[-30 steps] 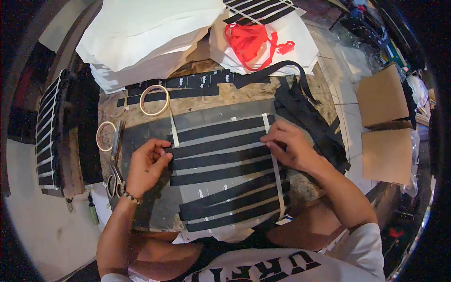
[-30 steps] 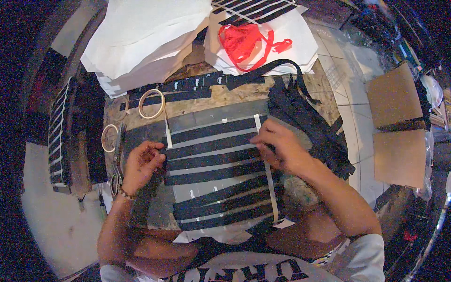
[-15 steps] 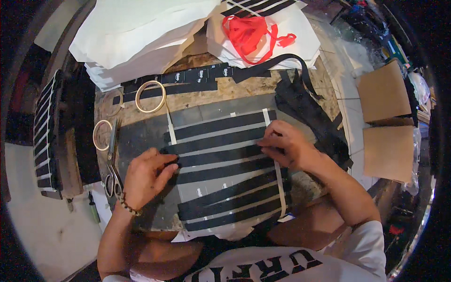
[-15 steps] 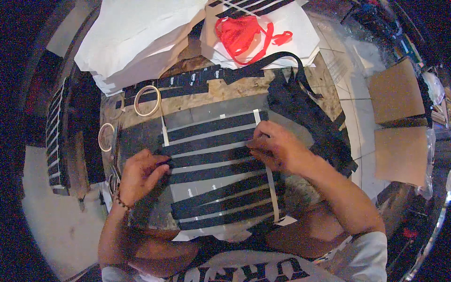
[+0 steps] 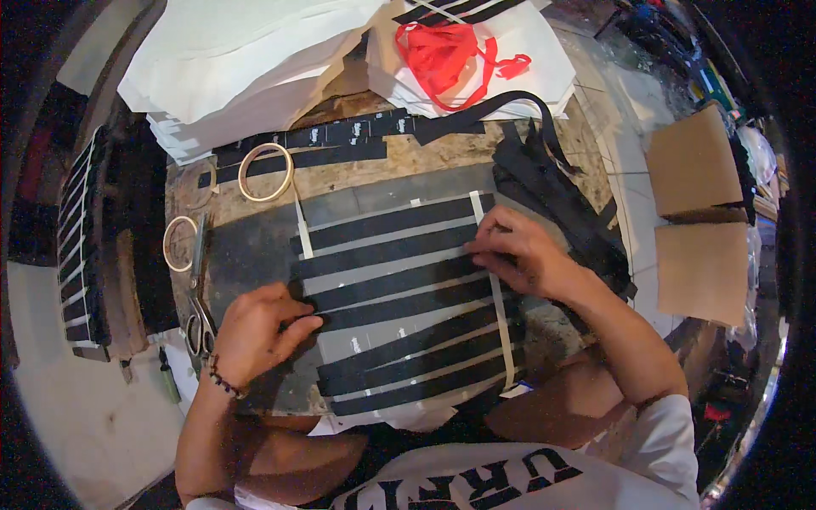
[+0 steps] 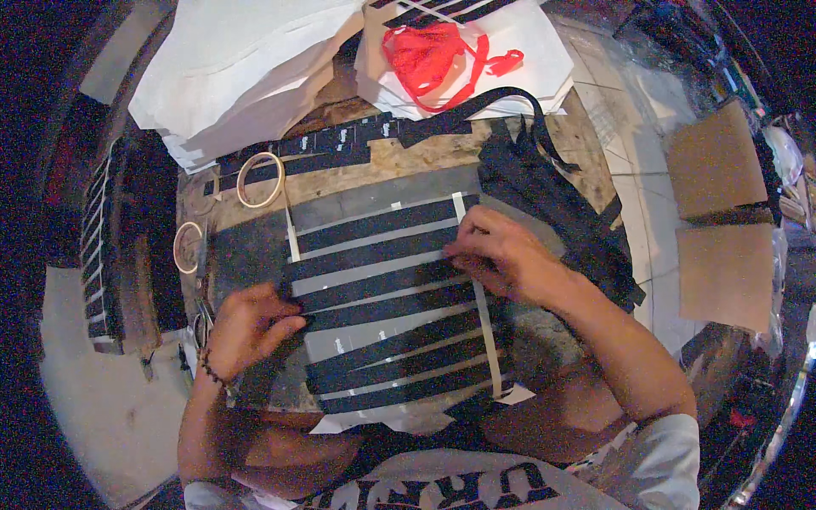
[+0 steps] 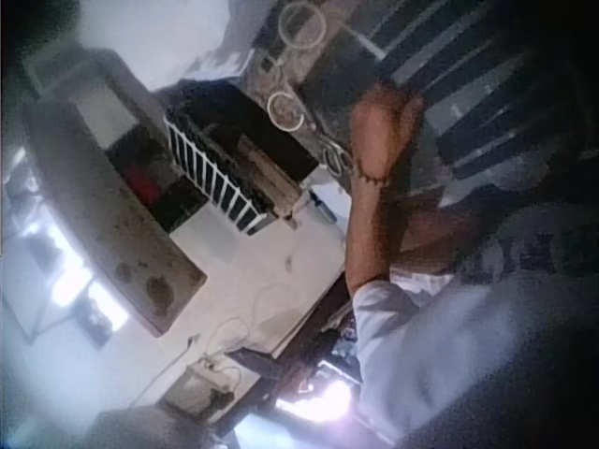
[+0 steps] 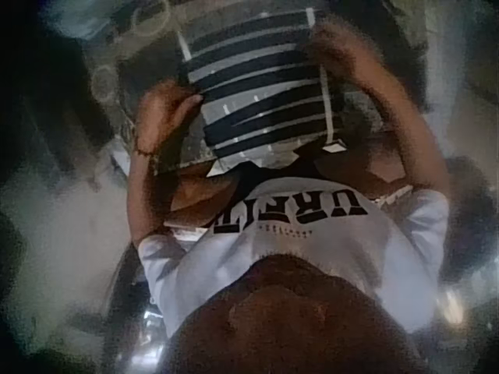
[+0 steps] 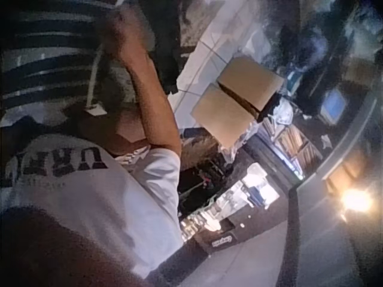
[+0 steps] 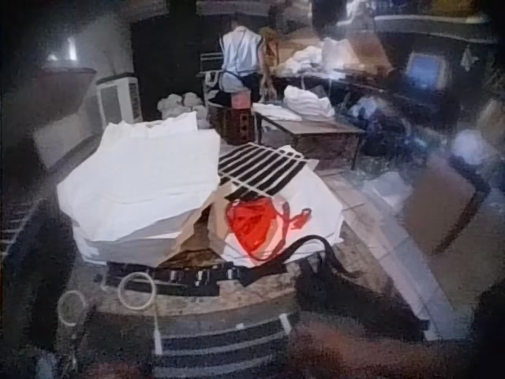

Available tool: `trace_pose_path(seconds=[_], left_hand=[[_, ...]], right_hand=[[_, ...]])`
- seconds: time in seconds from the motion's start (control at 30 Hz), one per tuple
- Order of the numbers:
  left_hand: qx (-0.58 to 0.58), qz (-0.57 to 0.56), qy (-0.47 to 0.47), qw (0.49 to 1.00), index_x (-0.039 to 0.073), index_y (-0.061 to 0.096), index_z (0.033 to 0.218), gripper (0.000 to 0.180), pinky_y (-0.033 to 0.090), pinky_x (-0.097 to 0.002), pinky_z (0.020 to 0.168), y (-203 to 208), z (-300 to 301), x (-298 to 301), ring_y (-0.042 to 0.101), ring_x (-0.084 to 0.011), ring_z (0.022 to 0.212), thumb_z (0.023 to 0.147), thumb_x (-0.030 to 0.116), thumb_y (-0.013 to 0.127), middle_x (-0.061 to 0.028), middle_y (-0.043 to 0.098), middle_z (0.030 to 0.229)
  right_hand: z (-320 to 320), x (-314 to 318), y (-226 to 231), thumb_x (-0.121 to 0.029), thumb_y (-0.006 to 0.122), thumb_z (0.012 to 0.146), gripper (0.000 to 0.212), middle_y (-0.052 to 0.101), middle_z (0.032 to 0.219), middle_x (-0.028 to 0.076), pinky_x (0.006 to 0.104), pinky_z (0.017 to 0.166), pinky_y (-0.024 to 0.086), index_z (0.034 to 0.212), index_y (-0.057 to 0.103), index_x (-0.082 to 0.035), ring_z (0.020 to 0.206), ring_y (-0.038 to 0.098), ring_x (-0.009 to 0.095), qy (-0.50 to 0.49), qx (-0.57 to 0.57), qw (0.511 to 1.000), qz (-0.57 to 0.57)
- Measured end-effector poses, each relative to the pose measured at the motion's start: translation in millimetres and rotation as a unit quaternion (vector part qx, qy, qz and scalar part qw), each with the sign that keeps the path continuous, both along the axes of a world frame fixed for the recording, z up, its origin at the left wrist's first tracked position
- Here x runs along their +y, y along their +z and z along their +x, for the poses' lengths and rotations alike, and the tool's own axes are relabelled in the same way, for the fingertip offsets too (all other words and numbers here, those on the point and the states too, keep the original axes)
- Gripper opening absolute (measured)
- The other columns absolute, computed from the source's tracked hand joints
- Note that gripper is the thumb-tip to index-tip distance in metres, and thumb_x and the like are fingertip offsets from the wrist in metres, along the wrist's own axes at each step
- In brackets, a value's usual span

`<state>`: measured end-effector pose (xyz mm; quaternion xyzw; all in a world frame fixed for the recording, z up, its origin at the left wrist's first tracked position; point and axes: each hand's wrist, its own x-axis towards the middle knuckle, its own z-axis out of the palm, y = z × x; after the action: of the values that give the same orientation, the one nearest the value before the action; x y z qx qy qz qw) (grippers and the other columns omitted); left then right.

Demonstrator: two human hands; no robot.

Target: The person applies thin strips of adhesive tape to a rectangular black panel with multiple stripes, using a roll of tape and a pair of scissors to secure the edges and create a border.

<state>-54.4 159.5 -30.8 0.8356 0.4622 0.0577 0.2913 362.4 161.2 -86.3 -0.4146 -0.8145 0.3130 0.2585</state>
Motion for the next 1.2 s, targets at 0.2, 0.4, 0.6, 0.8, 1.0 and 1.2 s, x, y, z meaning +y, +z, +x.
trace_pose_path(seconds=[0.2,0.4,0.6,0.8,1.0,1.2], left_hand=[[-0.088,0.092,0.170,0.977,-0.001,0.079,0.102,0.024,0.052,-0.0393,0.065,-25.2,7.1,5.9,0.066,-0.0272,0.072,0.087,0.015,0.087,-0.0138,0.065,0.083],[-0.090,0.094,0.188,0.973,-0.002,0.078,0.101,0.025,0.051,-0.0355,0.064,-45.3,5.3,11.3,0.066,-0.0225,0.070,0.085,0.013,0.089,-0.0125,0.067,0.086],[-0.107,0.060,0.185,0.975,-0.002,0.075,0.095,0.017,0.052,-0.0322,0.065,-40.1,7.9,13.0,0.066,-0.0191,0.073,0.086,0.008,0.086,-0.0100,0.067,0.088],[-0.321,-0.138,0.256,0.901,0.004,0.065,0.103,0.018,0.051,-0.0264,0.070,-38.9,-7.7,20.6,0.062,-0.0080,0.083,0.093,0.000,0.080,0.0000,0.063,0.093],[-0.326,-0.210,0.262,0.884,0.006,0.065,0.111,0.017,0.048,-0.0227,0.071,-28.8,-9.5,23.5,0.060,-0.0057,0.082,0.098,0.000,0.075,0.0008,0.063,0.099],[-0.245,-0.138,0.187,0.941,-0.001,0.074,0.109,0.010,0.049,-0.0248,0.069,-50.9,-13.4,19.7,0.061,-0.0075,0.079,0.101,0.004,0.071,-0.0018,0.064,0.095]], right_hand=[[4.4,9.0,-5.0,-0.004,0.083,0.087,0.021,0.068,0.098,0.013,0.0417,0.078,0.058,0.107,0.077,-0.004,0.090,0.069,0.033,-0.104,-0.027,0.992,0.071],[5.8,10.0,-17.6,0.001,0.082,0.087,0.018,0.070,0.101,0.011,0.0389,0.082,0.057,0.104,0.078,-0.004,0.094,0.070,0.031,-0.071,-0.003,0.993,0.090],[5.4,10.8,-18.9,0.003,0.080,0.087,0.020,0.070,0.102,0.012,0.0404,0.085,0.057,0.105,0.079,-0.005,0.098,0.069,0.032,-0.054,-0.019,0.994,0.091],[3.8,8.4,-17.2,0.005,0.077,0.086,0.023,0.069,0.106,0.011,0.0400,0.084,0.057,0.106,0.079,-0.005,0.100,0.068,0.032,-0.056,-0.018,0.995,0.078],[6.1,7.3,-19.9,0.008,0.077,0.084,0.030,0.070,0.108,0.010,0.0395,0.084,0.057,0.109,0.081,-0.009,0.102,0.068,0.031,-0.044,-0.024,0.994,0.094],[8.1,9.4,-31.1,0.005,0.075,0.075,0.039,0.072,0.110,0.008,0.0423,0.084,0.059,0.109,0.081,-0.014,0.100,0.069,0.033,-0.032,-0.016,0.990,0.133]])
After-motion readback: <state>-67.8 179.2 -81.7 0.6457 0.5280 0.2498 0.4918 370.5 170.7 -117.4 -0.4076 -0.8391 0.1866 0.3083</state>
